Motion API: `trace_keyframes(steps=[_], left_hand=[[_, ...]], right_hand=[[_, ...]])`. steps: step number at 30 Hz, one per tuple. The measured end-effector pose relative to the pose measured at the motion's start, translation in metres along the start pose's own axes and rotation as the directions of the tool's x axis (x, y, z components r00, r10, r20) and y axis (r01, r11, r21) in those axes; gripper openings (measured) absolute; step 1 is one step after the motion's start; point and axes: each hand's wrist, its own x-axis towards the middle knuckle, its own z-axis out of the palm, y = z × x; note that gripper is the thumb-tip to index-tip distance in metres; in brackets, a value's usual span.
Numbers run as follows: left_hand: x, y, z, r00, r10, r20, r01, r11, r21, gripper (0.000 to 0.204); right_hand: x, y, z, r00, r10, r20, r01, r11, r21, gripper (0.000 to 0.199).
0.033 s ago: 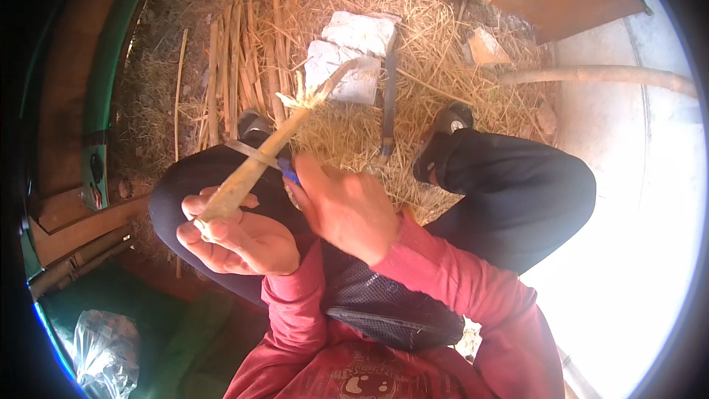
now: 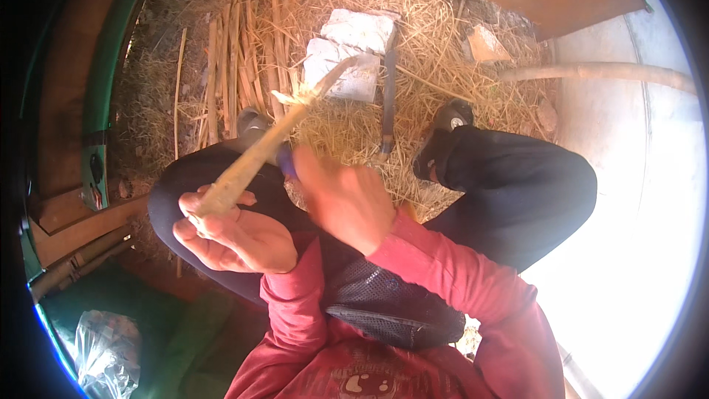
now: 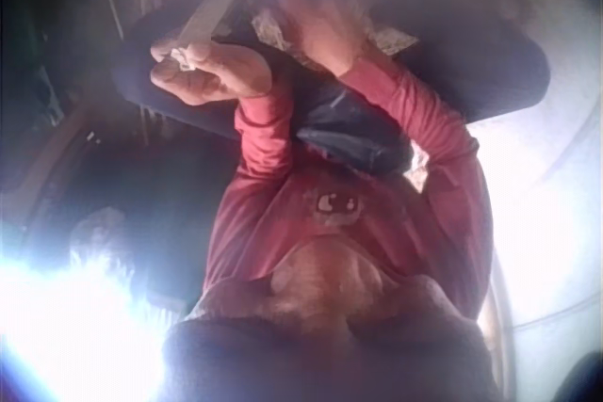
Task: The person sits cross-legged on a straw-covered floor and uses a knife to sharpen a thin wooden stick. They hold the stick in their left hand and scrape the blade along its length to create a pointed tip, occasionally rotating the stick to work on different sides.
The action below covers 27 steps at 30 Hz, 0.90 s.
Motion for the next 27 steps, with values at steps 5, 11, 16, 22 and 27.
trace_keyframes(steps=[5, 11, 16, 22, 27], left_hand=[[0.002, -0.002, 0.001, 0.995, 0.065, 0.073, -0.071, 0.994, 0.078, 0.041], [0.004, -0.011, -0.010, 0.999, 0.032, 0.040, -0.035, 0.997, 0.061, 0.036], [0.000, -0.003, -0.006, 0.999, -0.027, 0.028, 0.027, 1.000, 0.009, 0.035], [0.002, -0.006, -0.007, 0.982, 0.158, 0.103, -0.177, 0.961, 0.211, 0.028], [0.007, -0.004, -0.005, 0.996, 0.086, 0.015, -0.087, 0.986, 0.142, 0.025]], right_hand=[[0.015, 0.039, 0.013, 0.987, 0.160, -0.013, -0.160, 0.976, -0.149, 0.019], [0.009, -0.019, -0.034, 0.996, 0.051, 0.072, -0.069, 0.956, 0.284, 0.022], [0.000, -0.019, -0.003, 0.997, -0.034, -0.071, 0.043, 0.991, 0.128, 0.022], [0.026, 0.038, 0.026, 0.987, 0.109, -0.116, -0.122, 0.987, -0.106, 0.018], [0.010, -0.005, -0.008, 0.998, 0.063, -0.007, -0.060, 0.976, 0.209, 0.018]])
